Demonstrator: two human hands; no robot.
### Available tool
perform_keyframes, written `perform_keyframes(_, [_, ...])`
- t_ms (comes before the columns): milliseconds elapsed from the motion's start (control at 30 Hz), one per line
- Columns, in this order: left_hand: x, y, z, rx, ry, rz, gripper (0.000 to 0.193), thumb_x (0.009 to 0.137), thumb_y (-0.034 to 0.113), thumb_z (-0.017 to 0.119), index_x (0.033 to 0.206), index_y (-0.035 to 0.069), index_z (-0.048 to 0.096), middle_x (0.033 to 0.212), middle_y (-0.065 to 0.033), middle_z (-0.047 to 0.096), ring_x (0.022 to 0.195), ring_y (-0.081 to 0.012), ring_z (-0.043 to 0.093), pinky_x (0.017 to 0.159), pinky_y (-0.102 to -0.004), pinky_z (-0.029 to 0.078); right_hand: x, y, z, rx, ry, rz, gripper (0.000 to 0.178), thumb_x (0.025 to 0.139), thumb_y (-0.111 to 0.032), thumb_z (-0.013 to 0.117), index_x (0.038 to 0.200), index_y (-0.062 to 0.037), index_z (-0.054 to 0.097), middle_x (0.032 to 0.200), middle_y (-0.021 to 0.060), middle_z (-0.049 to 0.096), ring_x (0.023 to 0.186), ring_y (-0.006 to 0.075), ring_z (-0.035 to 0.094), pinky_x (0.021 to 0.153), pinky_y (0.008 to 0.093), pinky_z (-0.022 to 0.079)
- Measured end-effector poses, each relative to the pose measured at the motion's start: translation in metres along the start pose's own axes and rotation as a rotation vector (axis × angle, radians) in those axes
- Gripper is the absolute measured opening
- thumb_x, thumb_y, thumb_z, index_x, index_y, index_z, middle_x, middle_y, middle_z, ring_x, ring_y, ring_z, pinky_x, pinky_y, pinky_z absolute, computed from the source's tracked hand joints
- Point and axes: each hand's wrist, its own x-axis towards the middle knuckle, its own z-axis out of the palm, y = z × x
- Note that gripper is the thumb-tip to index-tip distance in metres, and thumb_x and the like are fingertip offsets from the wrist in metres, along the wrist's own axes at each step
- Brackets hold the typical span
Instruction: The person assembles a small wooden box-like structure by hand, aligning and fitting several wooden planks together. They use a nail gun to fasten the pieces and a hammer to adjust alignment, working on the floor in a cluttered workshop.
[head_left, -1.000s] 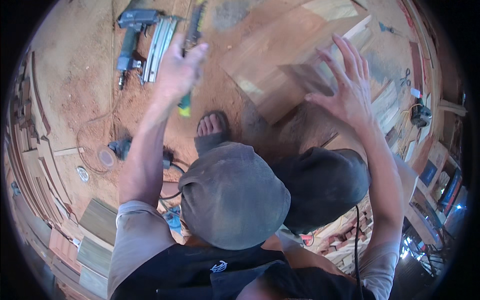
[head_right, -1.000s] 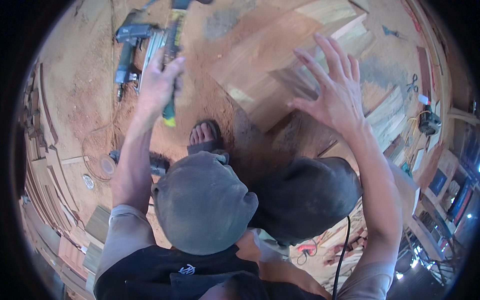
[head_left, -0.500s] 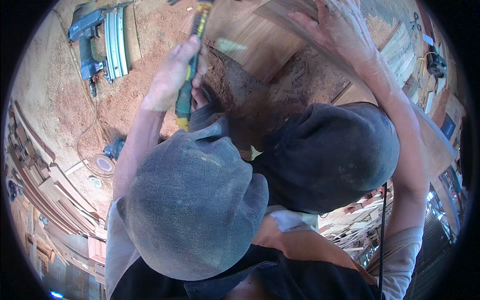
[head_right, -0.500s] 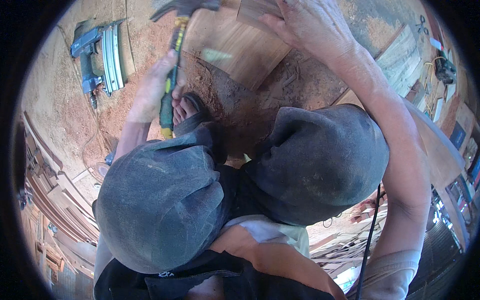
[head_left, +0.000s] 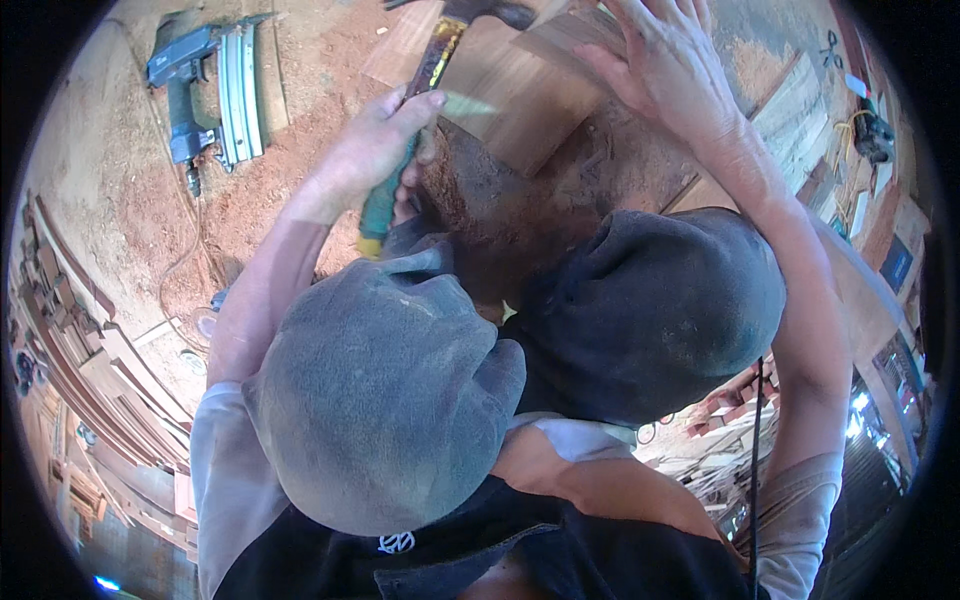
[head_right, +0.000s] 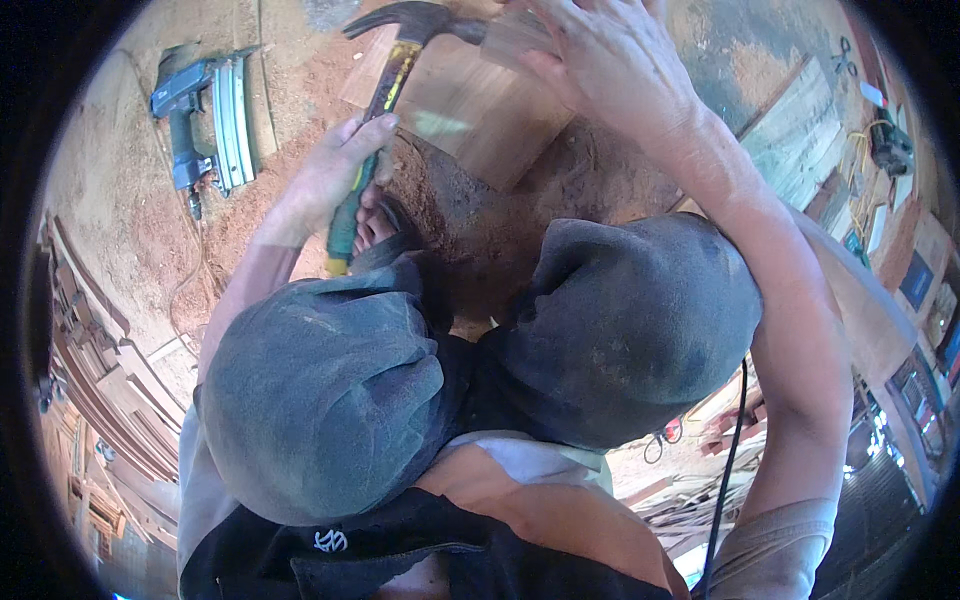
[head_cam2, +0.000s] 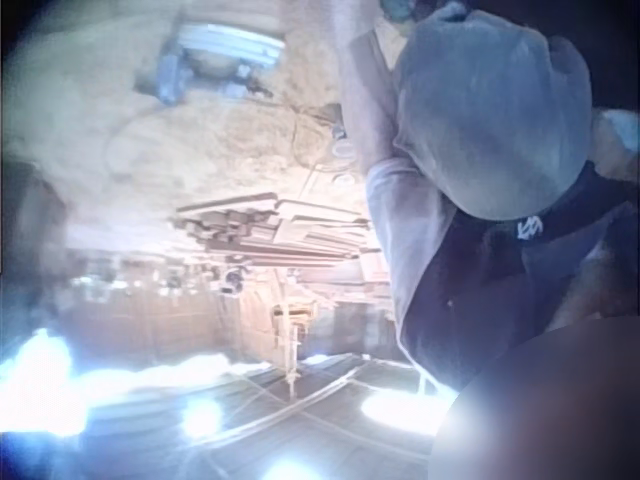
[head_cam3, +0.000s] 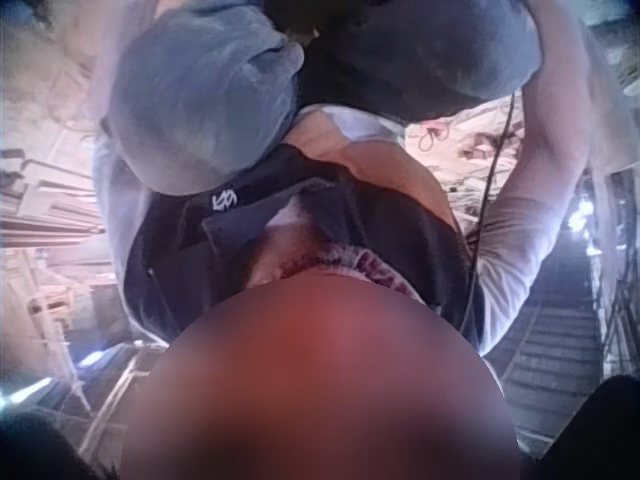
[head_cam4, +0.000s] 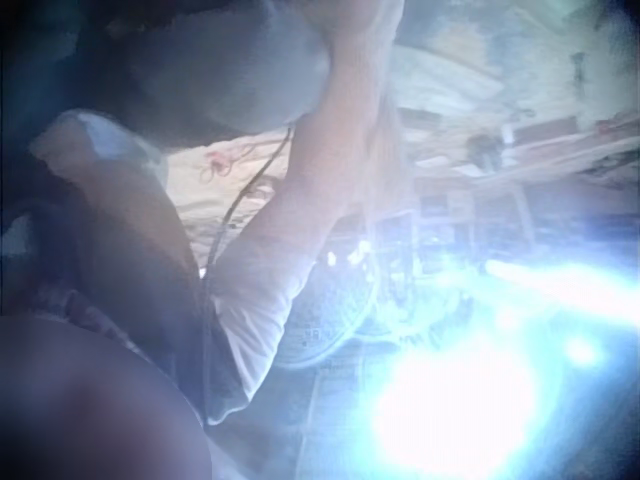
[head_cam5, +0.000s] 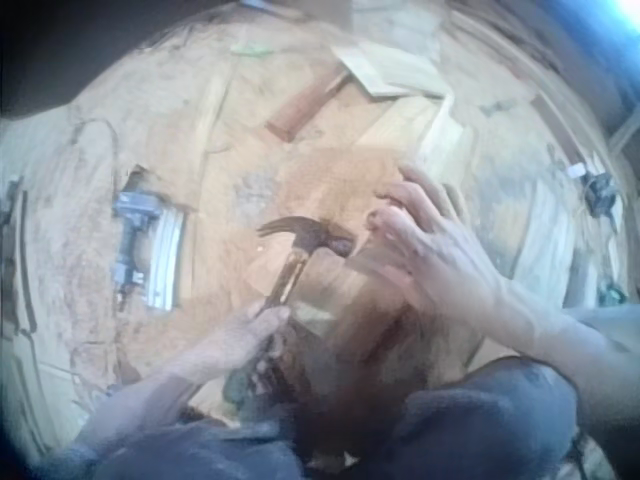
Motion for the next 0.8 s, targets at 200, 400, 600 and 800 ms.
perform_keyframes(200, [-0.010, 0.007, 0.000, -0.246, 0.065, 0.091, 0.035, 0.108, 0.043, 0.054, 0.099, 0.009, 0.052, 0.070, -0.0027, 0.056, 0.046, -0.0103, 0.050, 0.037, -0.0259, 0.043, -0.003, -0.002, 0.000, -0.036, -0.005, 0.017, 0.048, 0.080, -0.026, 0.084, 0.118, -0.0101, 0.060, 0.137, 0.0135, 0.052, 0.143, 0.0425, 0.040, 0.113, 0.0552, 0.035])
perform_keyframes(400, [-0.002, -0.001, -0.005, -0.172, -0.026, 0.086, 0.034, 0.108, 0.044, 0.055, 0.101, 0.010, 0.053, 0.070, -0.0022, 0.055, 0.046, -0.0106, 0.051, 0.037, -0.0257, 0.043, -0.006, 0.002, -0.002, -0.008, -0.056, 0.036, 0.048, 0.081, -0.020, 0.082, 0.121, -0.0098, 0.058, 0.142, 0.0155, 0.049, 0.146, 0.0440, 0.036, 0.114, 0.0594, 0.033])
perform_keyframes(600, [0.015, -0.014, -0.008, -0.129, -0.158, 0.027, 0.033, 0.109, 0.042, 0.052, 0.103, 0.009, 0.055, 0.066, -0.0014, 0.054, 0.046, -0.0109, 0.051, 0.038, -0.0259, 0.043, -0.009, 0.002, -0.002, 0.008, -0.089, 0.040, 0.050, 0.081, -0.017, 0.080, 0.125, -0.0088, 0.057, 0.149, 0.0186, 0.044, 0.151, 0.0457, 0.030, 0.117, 0.0635, 0.031])
perform_keyframes(800, [0.026, -0.011, -0.003, -0.152, -0.085, -0.002, 0.035, 0.109, 0.040, 0.052, 0.093, 0.009, 0.053, 0.065, -0.0020, 0.053, 0.046, -0.0107, 0.051, 0.037, -0.0266, 0.044, -0.009, 0.004, -0.001, 0.028, -0.082, 0.030, 0.053, 0.080, -0.017, 0.081, 0.127, -0.0082, 0.057, 0.152, 0.0200, 0.042, 0.152, 0.0452, 0.028, 0.118, 0.0627, 0.030])
